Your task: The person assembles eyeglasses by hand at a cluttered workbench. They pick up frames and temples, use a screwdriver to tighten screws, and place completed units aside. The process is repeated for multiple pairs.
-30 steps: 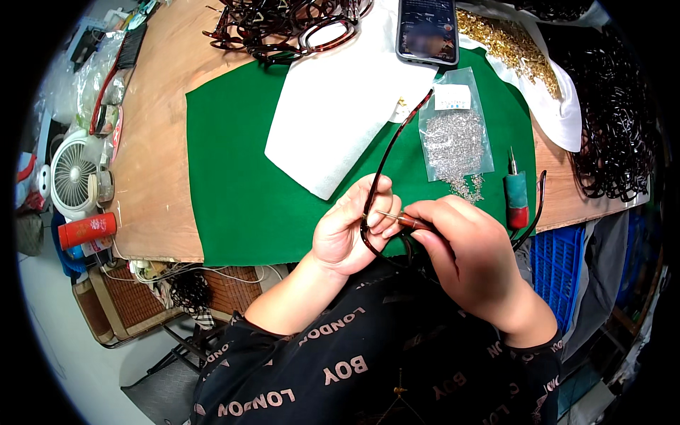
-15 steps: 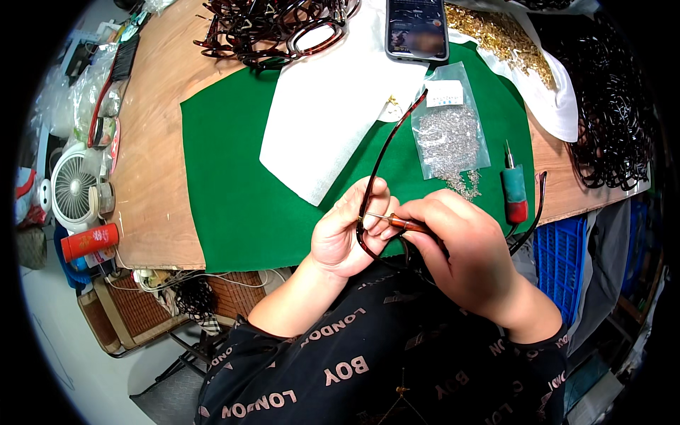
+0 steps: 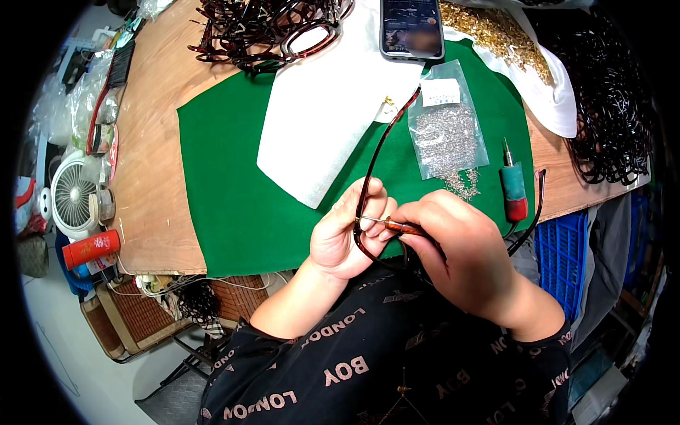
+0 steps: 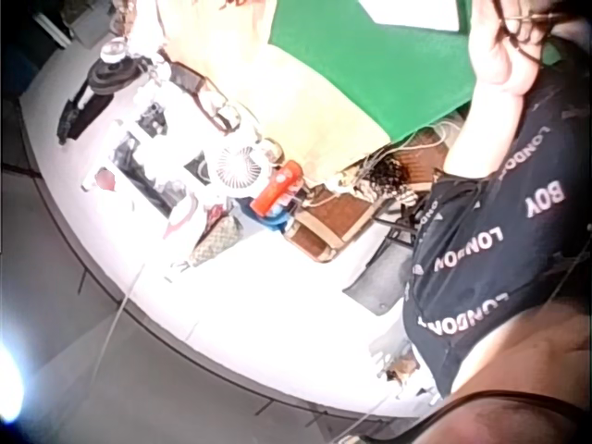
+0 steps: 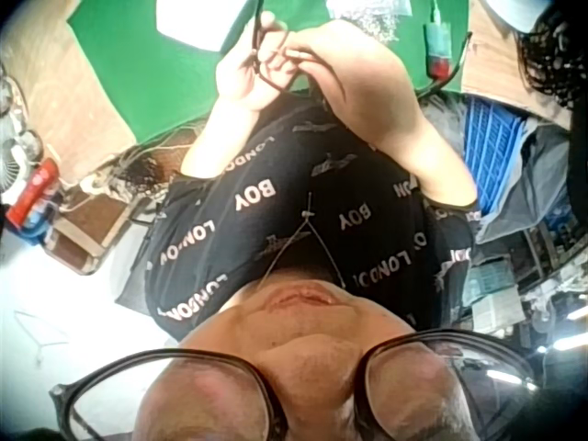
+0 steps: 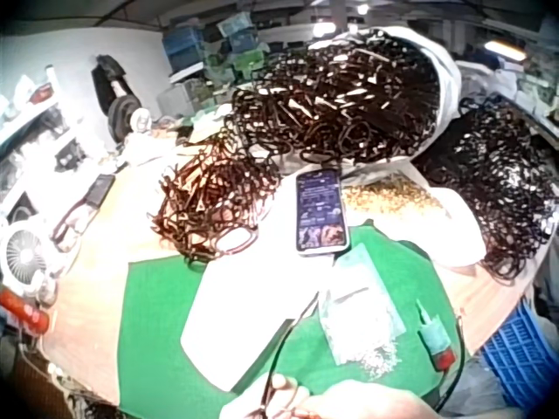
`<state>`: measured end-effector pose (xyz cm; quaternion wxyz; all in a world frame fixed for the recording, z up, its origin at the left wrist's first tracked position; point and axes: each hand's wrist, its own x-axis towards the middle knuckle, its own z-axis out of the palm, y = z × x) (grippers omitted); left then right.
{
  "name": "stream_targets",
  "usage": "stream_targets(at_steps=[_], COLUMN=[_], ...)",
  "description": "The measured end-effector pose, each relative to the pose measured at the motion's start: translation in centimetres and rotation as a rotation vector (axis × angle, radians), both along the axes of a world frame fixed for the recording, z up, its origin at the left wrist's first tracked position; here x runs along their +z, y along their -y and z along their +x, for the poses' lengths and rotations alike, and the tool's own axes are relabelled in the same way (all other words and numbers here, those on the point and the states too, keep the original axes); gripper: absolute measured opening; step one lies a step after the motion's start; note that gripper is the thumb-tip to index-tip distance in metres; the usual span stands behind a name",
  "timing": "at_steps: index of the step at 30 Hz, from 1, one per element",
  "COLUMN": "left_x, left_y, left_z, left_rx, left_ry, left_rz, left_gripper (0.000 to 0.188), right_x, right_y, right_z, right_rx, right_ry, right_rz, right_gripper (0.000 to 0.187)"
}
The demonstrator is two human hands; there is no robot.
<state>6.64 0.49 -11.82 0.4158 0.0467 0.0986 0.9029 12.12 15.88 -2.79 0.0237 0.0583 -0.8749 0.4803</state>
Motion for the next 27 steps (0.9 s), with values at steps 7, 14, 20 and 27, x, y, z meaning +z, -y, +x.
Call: stream_targets(at_steps=[7, 14, 20, 27], left_x=[0.7, 0.7, 0.4, 0.5], left_y=[0.0, -0.2, 0.0, -0.1], left_z=[0.3, 0.2, 0.1, 0.4], left_rx=[0.035, 0.034, 0.029, 0.003], left_ry=[0.078, 0.072, 0.014, -0.003], left_rz=[-0.063, -0.051, -0.046, -0.095], left_gripper=[0.029, 0.031, 0.032, 0.033], right_x=[0.0, -0.5, -1.4, -1.1], right_y=[0.0, 0.2, 0.5, 0.5], right_z=[0.0, 0.1, 0.2, 0.9], right_rx=[0.003, 0.015, 0.005, 0.054], right_ry=[-0.011, -0.11, -0.058, -0.073], right_rz=[0.023, 0.18, -0.051, 0.262], right_gripper=[0.02, 0.019, 0.025, 0.01])
